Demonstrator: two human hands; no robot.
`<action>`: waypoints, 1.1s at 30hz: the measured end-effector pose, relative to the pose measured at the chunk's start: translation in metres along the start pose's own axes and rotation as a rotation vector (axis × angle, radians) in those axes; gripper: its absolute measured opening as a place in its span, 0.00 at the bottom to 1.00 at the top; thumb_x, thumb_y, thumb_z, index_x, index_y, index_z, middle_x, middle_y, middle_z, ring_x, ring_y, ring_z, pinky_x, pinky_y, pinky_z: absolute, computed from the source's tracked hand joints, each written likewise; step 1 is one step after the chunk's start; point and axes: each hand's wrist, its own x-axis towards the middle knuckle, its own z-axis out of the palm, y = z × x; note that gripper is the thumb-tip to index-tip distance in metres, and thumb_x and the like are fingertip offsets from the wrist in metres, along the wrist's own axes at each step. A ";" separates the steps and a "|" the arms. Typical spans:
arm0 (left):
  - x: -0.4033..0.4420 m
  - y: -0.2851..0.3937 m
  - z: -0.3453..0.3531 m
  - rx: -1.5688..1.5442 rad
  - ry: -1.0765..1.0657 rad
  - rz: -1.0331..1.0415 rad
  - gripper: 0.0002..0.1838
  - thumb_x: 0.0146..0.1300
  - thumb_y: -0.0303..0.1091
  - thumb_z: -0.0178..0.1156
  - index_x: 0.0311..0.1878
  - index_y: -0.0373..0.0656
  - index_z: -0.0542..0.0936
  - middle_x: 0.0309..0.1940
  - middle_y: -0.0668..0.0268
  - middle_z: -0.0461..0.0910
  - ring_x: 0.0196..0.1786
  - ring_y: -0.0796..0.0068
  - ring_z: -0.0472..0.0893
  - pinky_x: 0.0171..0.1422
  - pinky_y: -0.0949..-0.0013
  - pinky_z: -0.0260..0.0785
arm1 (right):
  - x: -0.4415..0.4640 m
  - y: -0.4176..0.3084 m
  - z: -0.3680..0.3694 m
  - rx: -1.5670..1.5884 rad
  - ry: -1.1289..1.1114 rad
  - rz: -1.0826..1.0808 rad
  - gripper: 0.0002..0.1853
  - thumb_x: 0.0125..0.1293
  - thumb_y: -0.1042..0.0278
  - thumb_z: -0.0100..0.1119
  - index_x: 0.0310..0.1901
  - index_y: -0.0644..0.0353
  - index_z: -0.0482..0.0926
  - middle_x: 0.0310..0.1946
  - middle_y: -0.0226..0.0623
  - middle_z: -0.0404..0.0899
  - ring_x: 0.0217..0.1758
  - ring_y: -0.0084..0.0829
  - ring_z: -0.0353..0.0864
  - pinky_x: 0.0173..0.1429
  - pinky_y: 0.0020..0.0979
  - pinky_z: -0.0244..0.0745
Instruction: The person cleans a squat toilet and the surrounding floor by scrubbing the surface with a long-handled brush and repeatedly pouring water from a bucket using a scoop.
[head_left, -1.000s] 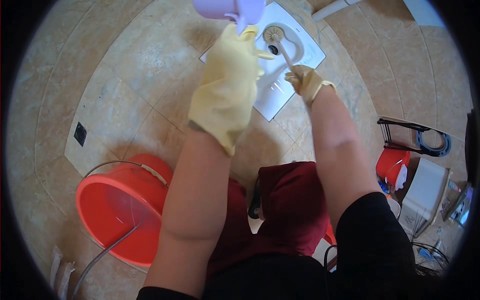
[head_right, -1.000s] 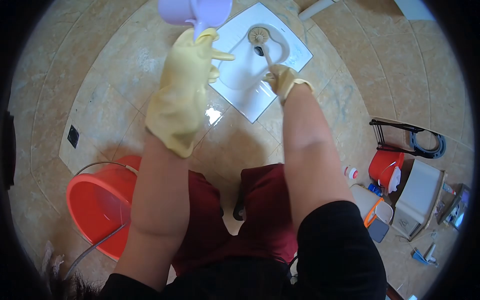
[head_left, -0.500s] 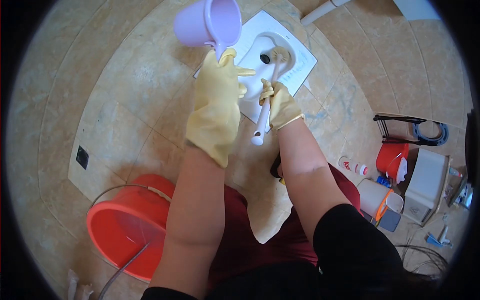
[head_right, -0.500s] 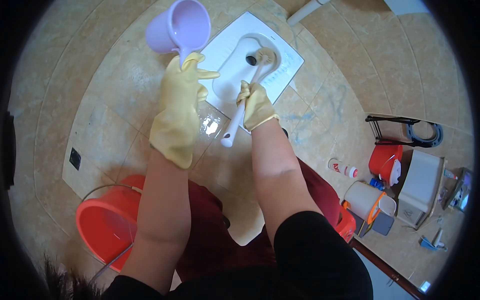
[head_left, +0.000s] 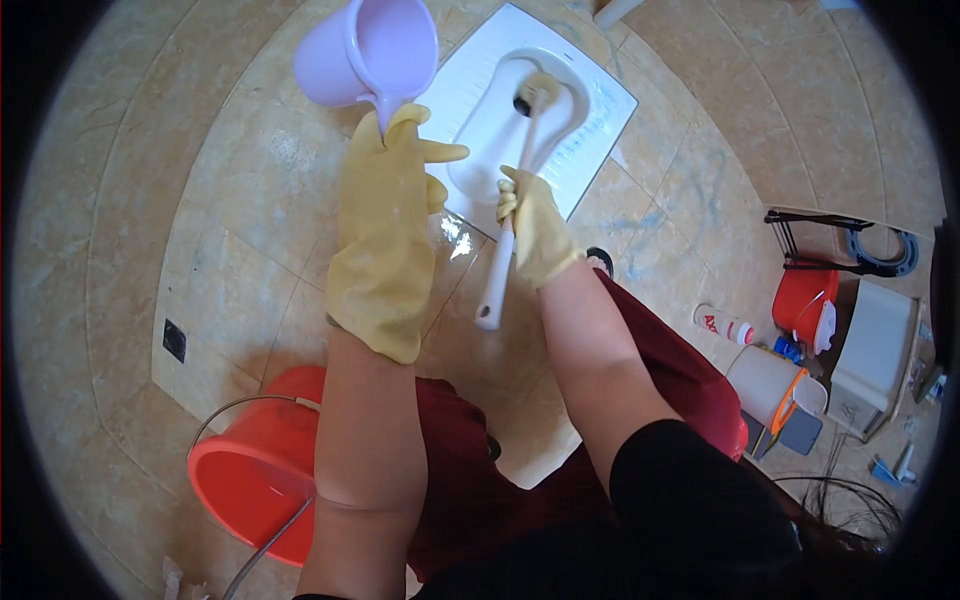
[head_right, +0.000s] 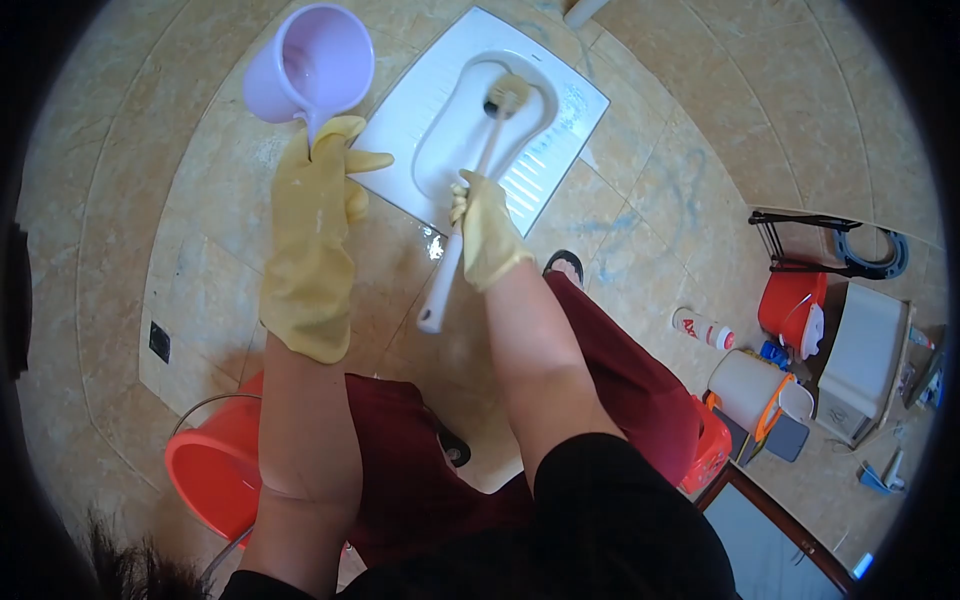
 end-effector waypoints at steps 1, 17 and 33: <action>0.002 -0.002 0.000 -0.005 0.007 0.000 0.16 0.71 0.40 0.55 0.53 0.41 0.79 0.35 0.59 0.87 0.20 0.86 0.61 0.25 0.77 0.56 | 0.014 0.001 -0.003 -0.266 0.080 0.021 0.18 0.77 0.61 0.49 0.61 0.61 0.73 0.27 0.34 0.74 0.18 0.20 0.66 0.17 0.21 0.63; 0.001 -0.001 0.017 0.049 0.000 -0.009 0.15 0.72 0.41 0.54 0.53 0.43 0.79 0.35 0.56 0.87 0.18 0.85 0.60 0.24 0.76 0.54 | 0.031 0.009 -0.035 -0.429 0.140 0.033 0.17 0.79 0.59 0.45 0.60 0.57 0.75 0.23 0.33 0.73 0.14 0.19 0.61 0.14 0.23 0.56; 0.005 -0.004 0.027 0.036 0.001 0.019 0.16 0.70 0.42 0.56 0.51 0.41 0.80 0.35 0.55 0.87 0.18 0.85 0.59 0.23 0.77 0.53 | -0.001 0.029 -0.046 -0.762 0.056 -0.179 0.19 0.78 0.57 0.43 0.62 0.59 0.71 0.33 0.43 0.80 0.28 0.39 0.77 0.30 0.40 0.74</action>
